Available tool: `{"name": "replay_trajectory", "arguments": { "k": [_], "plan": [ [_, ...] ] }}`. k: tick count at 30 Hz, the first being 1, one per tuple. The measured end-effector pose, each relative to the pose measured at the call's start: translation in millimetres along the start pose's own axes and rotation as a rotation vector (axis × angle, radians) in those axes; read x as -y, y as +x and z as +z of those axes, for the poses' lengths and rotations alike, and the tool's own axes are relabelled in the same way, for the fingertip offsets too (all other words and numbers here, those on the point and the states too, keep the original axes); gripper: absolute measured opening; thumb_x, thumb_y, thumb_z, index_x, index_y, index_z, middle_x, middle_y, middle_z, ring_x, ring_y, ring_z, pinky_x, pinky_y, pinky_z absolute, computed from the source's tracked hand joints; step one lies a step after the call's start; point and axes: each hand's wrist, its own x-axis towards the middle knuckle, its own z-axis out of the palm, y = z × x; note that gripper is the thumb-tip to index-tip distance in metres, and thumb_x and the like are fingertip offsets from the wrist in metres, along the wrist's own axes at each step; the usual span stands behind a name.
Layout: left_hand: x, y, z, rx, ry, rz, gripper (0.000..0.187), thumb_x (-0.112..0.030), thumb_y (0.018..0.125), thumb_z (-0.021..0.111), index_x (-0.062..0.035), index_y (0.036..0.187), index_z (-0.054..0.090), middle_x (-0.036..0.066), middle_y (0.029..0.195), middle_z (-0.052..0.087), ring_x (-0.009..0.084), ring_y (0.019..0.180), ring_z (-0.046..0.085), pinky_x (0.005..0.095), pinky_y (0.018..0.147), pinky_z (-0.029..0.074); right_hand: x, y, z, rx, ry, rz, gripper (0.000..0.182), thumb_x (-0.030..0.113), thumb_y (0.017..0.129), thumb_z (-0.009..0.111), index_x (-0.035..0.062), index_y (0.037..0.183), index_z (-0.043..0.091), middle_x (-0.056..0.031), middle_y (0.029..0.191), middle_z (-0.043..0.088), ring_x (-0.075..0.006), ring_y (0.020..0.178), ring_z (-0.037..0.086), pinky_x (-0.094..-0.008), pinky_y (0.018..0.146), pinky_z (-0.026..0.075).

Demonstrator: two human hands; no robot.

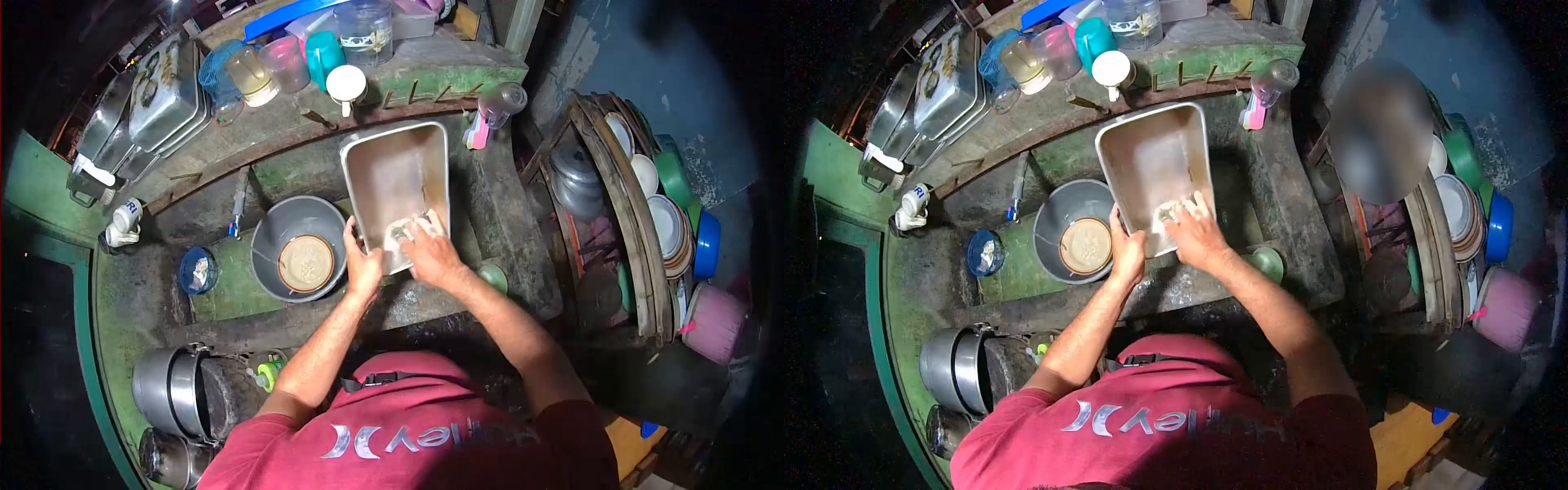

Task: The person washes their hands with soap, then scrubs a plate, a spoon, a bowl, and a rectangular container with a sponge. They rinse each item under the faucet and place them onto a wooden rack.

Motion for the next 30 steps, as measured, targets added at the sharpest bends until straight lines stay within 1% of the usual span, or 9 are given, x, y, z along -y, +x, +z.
{"name": "replay_trajectory", "arguments": {
  "k": [5,7,9,11,13,15,19,23,30],
  "plan": [
    [5.3,13.0,9.8,-0.001,0.124,0.048,0.082,0.014,0.073,0.044,-0.0111,0.148,0.018,0.017,0.122,0.048,0.0205,0.099,0.055,0.0293,0.081,0.049,23.5,-0.8,18.3,0.002,0.418,0.183,0.051,-0.005,0.063,0.061,-0.0021,0.114,0.054,-0.0249,0.128,0.046,-0.0421,0.119,0.046,-0.0453,0.097,0.043],
    [-28.1,3.0,10.0,-0.006,0.106,-0.089,0.086,0.015,0.072,0.044,-0.0147,0.149,0.018,0.017,0.122,0.048,0.0193,0.098,0.054,0.0282,0.078,0.049,26.9,-6.7,15.3,-0.022,0.241,0.110,0.052,0.004,0.065,0.063,0.0041,0.117,0.054,-0.0220,0.122,0.050,-0.0372,0.118,0.048,-0.0584,0.102,0.035],
    [-10.5,13.1,-8.2,0.017,0.143,-0.030,0.089,0.016,0.071,0.046,-0.0177,0.149,0.017,0.018,0.125,0.045,0.0189,0.098,0.054,0.0272,0.074,0.049,-6.0,-16.5,10.7,-0.036,-0.202,-0.033,0.026,0.011,0.072,0.062,0.0083,0.097,0.064,-0.0158,0.102,0.060,-0.0329,0.106,0.056,-0.0592,0.105,0.032],
    [-8.3,6.3,-13.5,0.059,0.312,0.151,0.088,0.013,0.074,0.048,-0.0156,0.150,0.016,0.016,0.125,0.044,0.0183,0.097,0.053,0.0268,0.072,0.049,-12.9,-23.5,18.2,-0.150,-0.150,-0.071,0.017,0.011,0.073,0.060,0.0090,0.089,0.065,-0.0149,0.095,0.061,-0.0334,0.098,0.059,-0.0538,0.101,0.038],
    [-0.8,0.9,-10.4,0.057,0.202,0.173,0.085,0.008,0.076,0.049,-0.0125,0.150,0.014,0.016,0.125,0.044,0.0171,0.098,0.053,0.0257,0.075,0.048,13.2,-12.2,0.8,-0.128,0.003,0.002,0.018,0.011,0.072,0.061,0.0075,0.089,0.065,-0.0148,0.093,0.060,-0.0339,0.093,0.059,-0.0475,0.092,0.044],
    [12.6,-3.8,-4.6,0.032,0.117,0.207,0.077,-0.001,0.074,0.052,-0.0058,0.143,0.021,0.018,0.130,0.040,0.0279,0.121,0.043,0.0373,0.102,0.036,42.8,-2.7,19.9,-0.192,0.154,0.057,0.016,0.011,0.070,0.061,0.0049,0.085,0.065,-0.0173,0.094,0.058,-0.0331,0.091,0.058,-0.0437,0.084,0.046],
    [-6.0,-1.7,-22.4,0.047,0.091,0.132,0.070,0.005,0.064,0.047,-0.0015,0.133,0.035,0.015,0.123,0.047,0.0277,0.118,0.046,0.0357,0.105,0.034,31.5,-12.0,17.0,-0.026,0.070,-0.124,0.026,0.016,0.069,0.069,0.0065,0.093,0.066,-0.0183,0.112,0.055,-0.0349,0.107,0.055,-0.0603,0.100,0.033],
    [-22.6,-4.4,-30.4,-0.033,-0.113,0.012,0.074,0.008,0.063,0.042,-0.0032,0.135,0.033,0.015,0.122,0.048,0.0220,0.112,0.051,0.0322,0.097,0.041,-40.0,-17.8,-6.9,0.111,-0.044,0.292,0.041,0.012,0.067,0.074,0.0025,0.105,0.064,-0.0205,0.120,0.049,-0.0336,0.117,0.049,-0.0457,0.101,0.040],
    [-19.5,-4.9,-21.8,-0.029,-0.072,0.079,0.078,0.011,0.064,0.045,-0.0067,0.139,0.031,0.015,0.117,0.051,0.0201,0.099,0.055,0.0290,0.080,0.048,16.0,-19.3,14.3,0.027,0.197,0.004,0.050,0.019,0.066,0.073,0.0075,0.114,0.062,-0.0198,0.120,0.054,-0.0375,0.117,0.049,-0.0490,0.105,0.036]
  ]
}}
